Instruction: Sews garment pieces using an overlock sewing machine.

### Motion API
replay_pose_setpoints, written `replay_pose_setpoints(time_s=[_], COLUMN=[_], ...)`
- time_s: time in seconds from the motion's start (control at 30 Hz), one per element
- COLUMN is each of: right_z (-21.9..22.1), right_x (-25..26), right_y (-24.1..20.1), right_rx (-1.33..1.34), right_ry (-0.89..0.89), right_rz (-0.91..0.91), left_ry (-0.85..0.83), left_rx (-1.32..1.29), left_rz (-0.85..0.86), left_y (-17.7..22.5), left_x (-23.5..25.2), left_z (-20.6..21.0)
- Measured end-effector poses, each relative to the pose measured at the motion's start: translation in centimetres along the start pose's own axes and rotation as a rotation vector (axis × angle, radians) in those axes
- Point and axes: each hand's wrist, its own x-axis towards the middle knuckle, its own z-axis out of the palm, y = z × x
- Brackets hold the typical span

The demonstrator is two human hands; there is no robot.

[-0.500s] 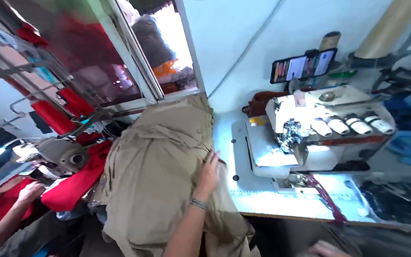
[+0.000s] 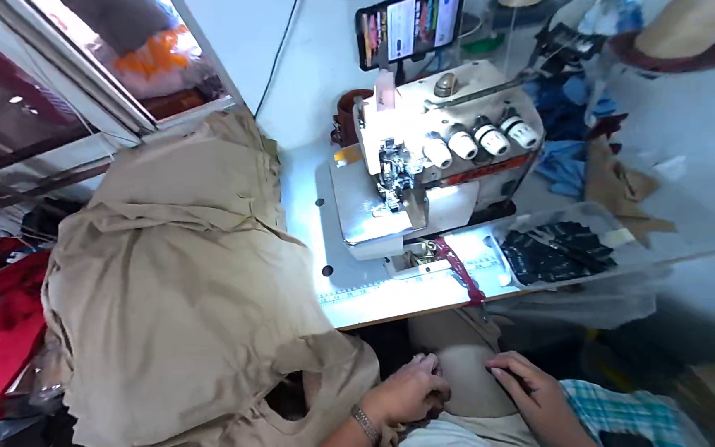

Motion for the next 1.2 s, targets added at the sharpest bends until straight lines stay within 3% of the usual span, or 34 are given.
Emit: replay_pose_setpoints(time_s=[0.13,0.27,0.33,0.47,0.5,0.63,0.73,0.8,0.9,1.03,1.1,1.2], right_z=[-0.9,0.0,-0.3,-3.9,-5.3,-10.2,-11.8,-9.9,-1.6,9.4,13.2,16.8], right_x=[-0.6,-0.4,0.2,2.0,2.2,3.8,7.4,10.7,16.6,22.1,23.5,24.0], right_y=[-1.7,-1.4,-0.5,-0.4,-1.1,-6.4,-11.0,-13.7,-17.6,-24.6,-26.1,-25.6], right_rx=[-0.118,-0.258,-0.310,-0.426,-0.426,-0.327,-0.249,-0.237,-0.180,0.113,0.204,0.204], right_ry=[-0.165,-0.013,0.043,-0.046,0.008,0.327,0.216,0.041,-0.171,-0.320,-0.358,-0.463], right_rz=[-0.012,0.076,0.192,0.534,0.516,0.168,0.040,-0.091,-0.408,-0.697,-0.733,-0.730], left_ry=[0.157,0.400,0.490,0.586,0.632,0.712,0.795,1.003,1.344,1.598,1.582,1.328], left_rx=[0.138,0.277,0.323,0.195,0.126,-0.271,-0.475,-0.480,-0.380,-0.018,0.119,0.140], left_rz=[-0.010,0.322,0.409,0.164,0.155,0.250,0.312,0.216,0.052,0.198,0.227,0.111], left_y=[2.1,7.1,9.3,9.2,8.5,8.5,8.6,7.3,6.7,10.0,11.1,11.1], left_x=[0.2,1.9,2.4,1.7,1.1,-2.4,-6.8,-10.8,-18.5,-29.1,-32.7,-35.9], left_z=[-3.6,-3.8,-4.4,-7.2,-7.8,-9.5,-11.6,-13.7,-17.5,-19.4,-17.9,-13.9])
